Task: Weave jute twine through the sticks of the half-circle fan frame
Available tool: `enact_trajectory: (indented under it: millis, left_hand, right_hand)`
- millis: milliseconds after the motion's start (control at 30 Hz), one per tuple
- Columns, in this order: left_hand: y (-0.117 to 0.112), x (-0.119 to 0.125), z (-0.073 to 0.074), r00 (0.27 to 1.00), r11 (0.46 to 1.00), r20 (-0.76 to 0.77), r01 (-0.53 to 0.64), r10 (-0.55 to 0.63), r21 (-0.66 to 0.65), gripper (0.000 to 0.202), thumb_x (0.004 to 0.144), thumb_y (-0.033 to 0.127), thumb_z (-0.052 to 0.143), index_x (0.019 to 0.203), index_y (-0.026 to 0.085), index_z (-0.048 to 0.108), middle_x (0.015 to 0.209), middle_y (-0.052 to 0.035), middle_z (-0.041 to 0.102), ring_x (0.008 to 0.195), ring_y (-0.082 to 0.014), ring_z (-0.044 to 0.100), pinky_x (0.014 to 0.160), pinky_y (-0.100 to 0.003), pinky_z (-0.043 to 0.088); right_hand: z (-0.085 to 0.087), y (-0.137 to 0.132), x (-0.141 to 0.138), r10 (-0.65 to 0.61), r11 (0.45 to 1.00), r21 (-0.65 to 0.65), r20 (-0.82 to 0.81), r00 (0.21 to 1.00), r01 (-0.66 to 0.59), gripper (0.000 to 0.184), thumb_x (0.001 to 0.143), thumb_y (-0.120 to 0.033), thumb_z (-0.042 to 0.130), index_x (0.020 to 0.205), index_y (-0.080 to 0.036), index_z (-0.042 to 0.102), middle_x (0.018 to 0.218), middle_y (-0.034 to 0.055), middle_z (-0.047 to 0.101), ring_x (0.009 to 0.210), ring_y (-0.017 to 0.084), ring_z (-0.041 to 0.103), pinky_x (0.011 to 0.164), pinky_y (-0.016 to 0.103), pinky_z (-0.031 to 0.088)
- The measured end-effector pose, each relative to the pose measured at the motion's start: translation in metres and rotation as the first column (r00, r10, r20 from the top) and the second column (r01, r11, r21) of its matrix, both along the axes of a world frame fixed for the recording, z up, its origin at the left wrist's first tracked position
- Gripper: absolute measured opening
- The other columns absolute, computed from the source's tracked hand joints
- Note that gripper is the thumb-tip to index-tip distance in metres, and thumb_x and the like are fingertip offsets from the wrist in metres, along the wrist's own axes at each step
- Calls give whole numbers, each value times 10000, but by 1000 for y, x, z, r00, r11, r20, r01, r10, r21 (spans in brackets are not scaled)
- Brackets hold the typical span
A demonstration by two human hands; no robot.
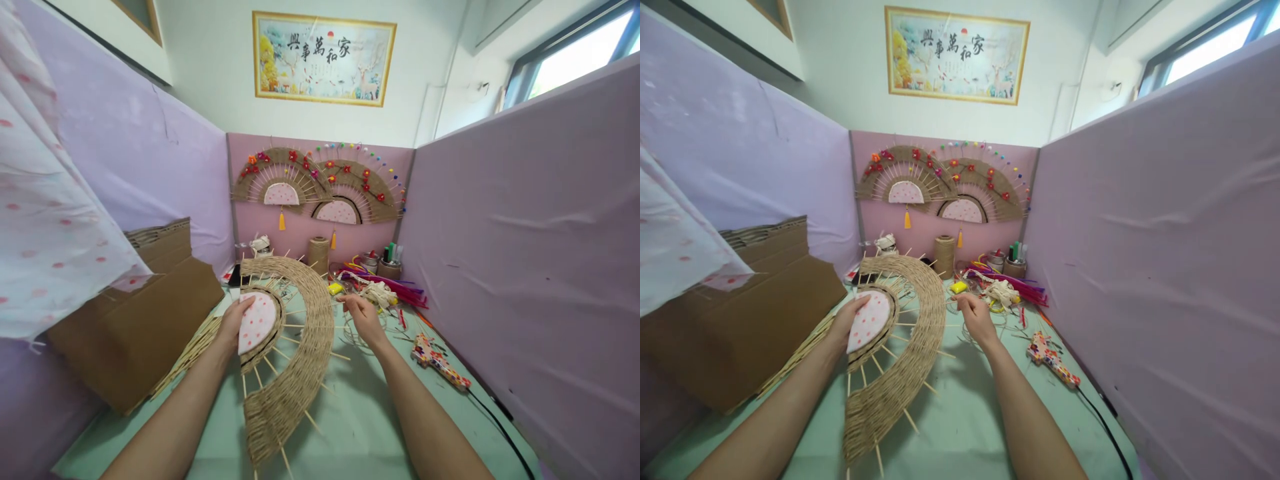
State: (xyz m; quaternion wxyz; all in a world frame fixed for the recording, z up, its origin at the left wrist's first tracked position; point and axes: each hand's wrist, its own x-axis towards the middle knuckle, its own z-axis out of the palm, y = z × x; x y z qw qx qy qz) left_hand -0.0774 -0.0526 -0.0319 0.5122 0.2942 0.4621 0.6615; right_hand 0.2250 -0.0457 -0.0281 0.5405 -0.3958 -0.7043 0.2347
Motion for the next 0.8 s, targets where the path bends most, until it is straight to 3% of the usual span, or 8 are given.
enact_trajectory:
  millis: [133,333,600,800]
  left_hand:
    - [3,-4,-2,997,997,-30,-73,74,27,76,690,128,626,752,138,584,558,-12,647,410,-122,587,393,-198,439]
    - [3,-5,-3,995,995,-30,-97,97,30,108,679,149,646,768,146,584,564,0,636,422,-119,582,417,-204,447]
    - [9,-8,-8,989,989,10,-148,147,18,85,694,132,626,772,137,596,576,-9,647,431,-121,590,432,-206,458]
    - [11,-8,-11,989,992,82,-120,123,-40,125,709,146,623,831,118,618,611,-43,671,483,-155,629,475,-240,497]
  right_hand:
    - [6,-7,-2,-123,986,118,71,990,114,363,830,-481,462,805,-170,647,756,67,611,706,181,525,661,287,400]
    - [7,-9,-3,-217,966,164,95,971,200,299,827,-426,487,783,-174,641,774,77,635,700,185,538,669,296,400]
    - [7,-12,-5,-69,994,94,142,987,56,345,838,-457,457,770,-172,639,733,67,612,692,178,521,664,291,407]
    - [8,-14,-5,77,997,11,44,996,-77,370,856,-447,431,884,-168,673,804,63,621,733,175,561,688,286,421]
